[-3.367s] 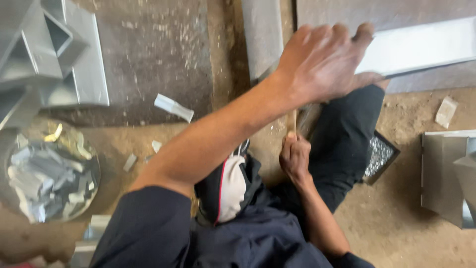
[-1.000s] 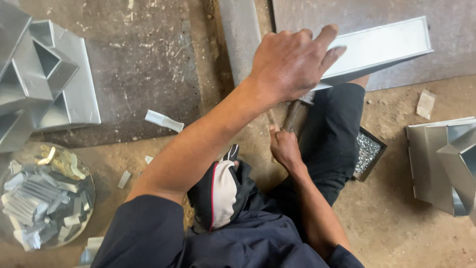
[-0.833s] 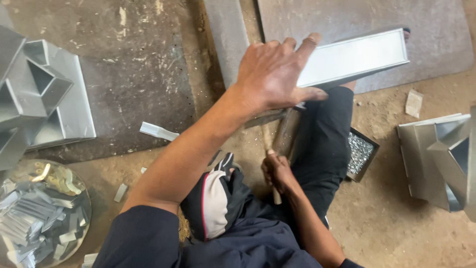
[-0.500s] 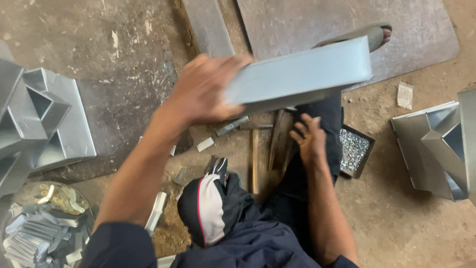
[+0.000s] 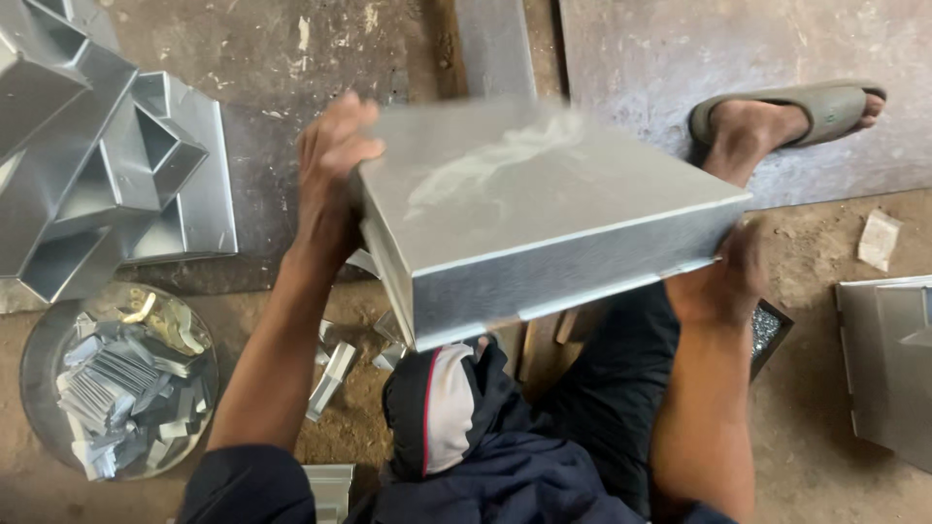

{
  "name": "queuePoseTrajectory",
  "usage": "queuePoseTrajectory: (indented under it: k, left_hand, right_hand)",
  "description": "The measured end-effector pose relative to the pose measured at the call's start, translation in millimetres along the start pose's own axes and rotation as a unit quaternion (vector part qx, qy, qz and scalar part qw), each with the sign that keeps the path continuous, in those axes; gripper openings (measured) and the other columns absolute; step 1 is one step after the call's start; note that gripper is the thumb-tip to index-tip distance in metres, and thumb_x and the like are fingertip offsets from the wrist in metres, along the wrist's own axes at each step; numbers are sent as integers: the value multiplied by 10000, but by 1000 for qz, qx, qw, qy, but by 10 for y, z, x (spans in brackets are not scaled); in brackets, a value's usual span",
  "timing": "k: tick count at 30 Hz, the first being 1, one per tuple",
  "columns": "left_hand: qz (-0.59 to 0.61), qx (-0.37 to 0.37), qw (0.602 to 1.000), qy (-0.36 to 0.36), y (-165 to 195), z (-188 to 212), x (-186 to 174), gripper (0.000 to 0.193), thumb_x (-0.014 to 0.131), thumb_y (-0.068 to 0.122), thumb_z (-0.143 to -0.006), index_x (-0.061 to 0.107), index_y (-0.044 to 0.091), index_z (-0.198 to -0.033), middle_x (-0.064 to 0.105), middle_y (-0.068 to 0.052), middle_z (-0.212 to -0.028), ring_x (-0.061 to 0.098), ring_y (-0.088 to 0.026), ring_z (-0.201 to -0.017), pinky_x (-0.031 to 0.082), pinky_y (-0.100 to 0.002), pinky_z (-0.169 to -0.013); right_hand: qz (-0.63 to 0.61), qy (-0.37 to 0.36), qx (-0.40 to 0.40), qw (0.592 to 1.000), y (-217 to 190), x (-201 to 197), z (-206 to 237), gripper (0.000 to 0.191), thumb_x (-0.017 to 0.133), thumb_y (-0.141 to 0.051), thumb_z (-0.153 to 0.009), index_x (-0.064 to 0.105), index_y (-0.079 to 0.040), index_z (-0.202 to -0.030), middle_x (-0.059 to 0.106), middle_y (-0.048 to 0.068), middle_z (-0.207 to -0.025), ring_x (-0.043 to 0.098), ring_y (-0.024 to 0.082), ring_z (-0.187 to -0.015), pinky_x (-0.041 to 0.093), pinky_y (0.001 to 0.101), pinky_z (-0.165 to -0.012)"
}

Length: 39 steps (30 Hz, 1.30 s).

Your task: The person sits on the floor and uses a hammer to bend and secure metal tabs on a rectangular metal box. They repeatedly position the box, strike the tabs with a hammer, and adjust the piece to complete the assembly.

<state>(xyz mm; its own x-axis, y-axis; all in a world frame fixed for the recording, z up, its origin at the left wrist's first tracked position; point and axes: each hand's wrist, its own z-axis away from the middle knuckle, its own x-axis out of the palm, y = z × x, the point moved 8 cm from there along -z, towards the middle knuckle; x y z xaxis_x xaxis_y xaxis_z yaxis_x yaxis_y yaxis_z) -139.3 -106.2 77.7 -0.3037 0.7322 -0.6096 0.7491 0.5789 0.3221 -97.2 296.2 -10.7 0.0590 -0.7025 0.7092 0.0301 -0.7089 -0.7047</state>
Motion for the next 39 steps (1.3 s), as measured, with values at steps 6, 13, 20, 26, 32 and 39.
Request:
queuePoseTrajectory:
  k: [6,13,20,26,32,39]
  left_hand:
    - [13,-227,973,-36,-883,427,1011,668,643,329,-1068,278,206,-1614,349,-184,-1676,334,-466,-1542,327,-576,-1290]
    - [478,-562,671,70,-927,1672,1401,720,490,506,-1045,332,103,-1620,375,-176,-1650,372,-344,-1509,369,-507,-1195]
    - [460,-514,720,81,-1400,1034,1696,822,726,363,-936,325,45,-1579,481,-202,-1535,466,-288,-1415,361,-446,-1201]
    - [373,-545,745,95,-1488,1385,1599,756,672,409,-1017,354,86,-1622,580,-96,-1229,542,-204,-1179,435,-392,-1117]
    - [-76,-333,913,-222,-585,2078,1524,499,812,277,-764,665,99,-1206,631,-114,-1107,574,-318,-1084,432,-472,-939]
    - [-86,-322,929,-162,-315,2122,1466,358,759,181,-751,685,84,-1087,669,-134,-1069,582,-356,-1043,421,-525,-883]
  right_hand:
    - [192,44,-29,980,497,-446,-462,461,675,-145,-1006,617,37,-1426,527,184,-1570,515,237,-1301,423,428,-1143]
    - [202,60,-84,974,1186,-602,-93,225,630,43,-1010,685,29,-1227,537,157,-1543,518,227,-1467,413,411,-1241]
    - [256,113,7,960,1248,-705,-1085,456,613,-74,-1027,541,-3,-1472,623,66,-1396,600,171,-1251,505,304,-1070]
    - [364,143,-58,919,1081,-780,-921,403,688,-118,-1029,582,14,-1395,643,32,-1292,603,110,-1166,515,275,-985]
    - [500,120,177,839,2004,-811,260,154,734,-125,-973,759,1,-1057,684,0,-852,585,78,-770,478,251,-654]
    - [600,-72,18,797,2397,112,498,152,746,-114,-931,728,-14,-1045,729,158,-1222,720,271,-1000,590,351,-775]
